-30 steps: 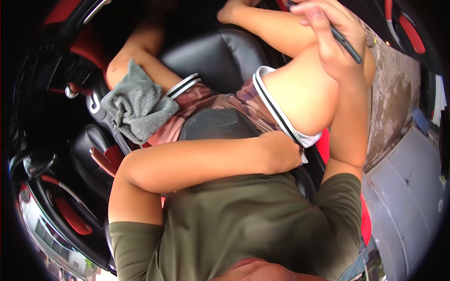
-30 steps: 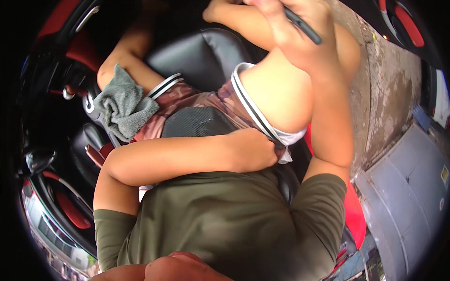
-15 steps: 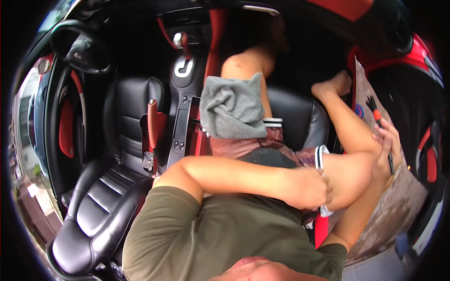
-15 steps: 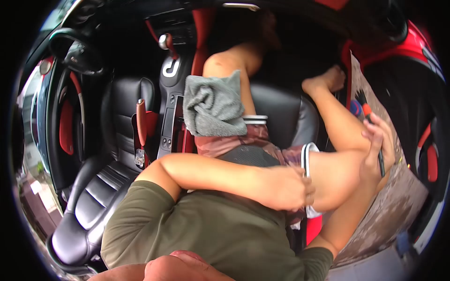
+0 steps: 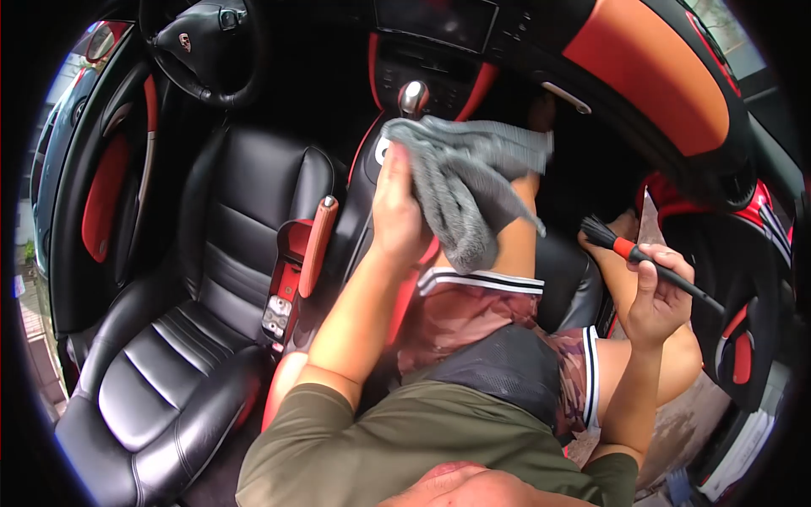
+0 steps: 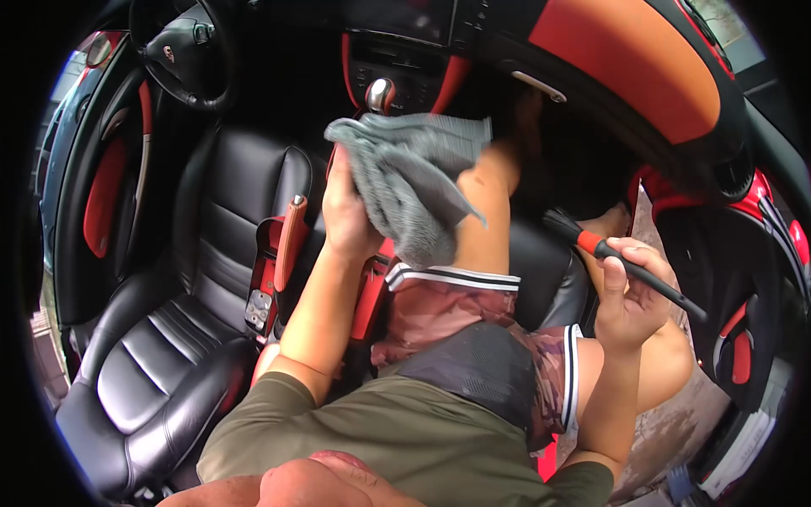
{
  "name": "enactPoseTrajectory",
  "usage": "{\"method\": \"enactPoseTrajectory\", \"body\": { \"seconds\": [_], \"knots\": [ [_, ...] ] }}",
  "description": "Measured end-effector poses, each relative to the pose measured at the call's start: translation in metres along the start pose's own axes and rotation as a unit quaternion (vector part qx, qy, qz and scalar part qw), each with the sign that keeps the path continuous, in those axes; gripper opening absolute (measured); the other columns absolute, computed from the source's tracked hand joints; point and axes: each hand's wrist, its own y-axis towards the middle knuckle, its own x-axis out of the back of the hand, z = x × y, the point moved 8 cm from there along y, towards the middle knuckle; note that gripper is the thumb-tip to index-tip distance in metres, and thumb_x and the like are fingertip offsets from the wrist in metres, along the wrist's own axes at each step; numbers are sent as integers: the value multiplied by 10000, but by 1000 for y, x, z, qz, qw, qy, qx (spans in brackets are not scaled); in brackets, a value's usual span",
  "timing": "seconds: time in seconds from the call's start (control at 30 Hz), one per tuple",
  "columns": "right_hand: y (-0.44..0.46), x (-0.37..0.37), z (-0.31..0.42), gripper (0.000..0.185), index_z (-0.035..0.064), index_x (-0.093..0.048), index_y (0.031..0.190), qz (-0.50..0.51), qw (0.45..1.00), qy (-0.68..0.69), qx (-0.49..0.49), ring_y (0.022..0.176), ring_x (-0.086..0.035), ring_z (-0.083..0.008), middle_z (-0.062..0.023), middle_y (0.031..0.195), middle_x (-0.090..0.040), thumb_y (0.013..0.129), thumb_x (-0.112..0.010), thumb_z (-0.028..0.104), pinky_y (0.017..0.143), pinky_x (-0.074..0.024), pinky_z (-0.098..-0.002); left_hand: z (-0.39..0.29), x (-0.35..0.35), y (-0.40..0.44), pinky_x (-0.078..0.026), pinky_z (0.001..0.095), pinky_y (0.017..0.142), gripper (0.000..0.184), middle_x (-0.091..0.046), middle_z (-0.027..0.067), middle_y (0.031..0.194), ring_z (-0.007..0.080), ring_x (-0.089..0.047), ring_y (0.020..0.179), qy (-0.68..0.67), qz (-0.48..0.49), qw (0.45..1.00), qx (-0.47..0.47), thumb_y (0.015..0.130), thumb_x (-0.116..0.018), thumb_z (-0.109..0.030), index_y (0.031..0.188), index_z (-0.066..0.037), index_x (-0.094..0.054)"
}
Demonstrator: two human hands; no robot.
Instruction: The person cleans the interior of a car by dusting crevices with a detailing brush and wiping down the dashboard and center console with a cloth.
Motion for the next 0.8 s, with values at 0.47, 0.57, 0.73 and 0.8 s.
{"method": "enactPoseTrajectory", "body": {
  "seconds": [0.47,0.57,0.73,0.8],
  "knots": [
    [94,-178,66,174,-10,-729,1026,96,972,-112,185,944,-717,-246,-180,1095,-703,882,-821,19,801,-606,-318,59,-15,37,-439,522,1157,691,-619,139,1415,329,-592,1313,-477,28,871,113,1063,-356,-616,1476,-91,-536],
    [113,-197,79,260,0,-767,1056,124,954,-170,213,893,-707,-234,-165,1028,-680,814,-859,-16,750,-578,-307,89,-9,44,-485,500,1112,682,-658,119,1368,307,-635,1259,-553,37,822,133,1051,-375,-636,1440,-112,-574],
    [182,-240,103,268,35,-783,1110,35,896,-187,400,669,-681,-208,-102,829,-692,848,-812,-10,612,-543,-299,95,-18,41,-509,488,1088,694,-659,172,1359,324,-638,1256,-438,119,881,134,1069,-321,-623,1452,-89,-543],
    [211,-260,94,187,46,-787,1083,62,926,-211,306,704,-696,-254,-110,836,-700,897,-766,55,630,-550,-335,98,-16,44,-516,486,1082,704,-657,181,1357,328,-642,1250,-413,151,888,133,1072,-306,-626,1464,-85,-529]
  ]
}}
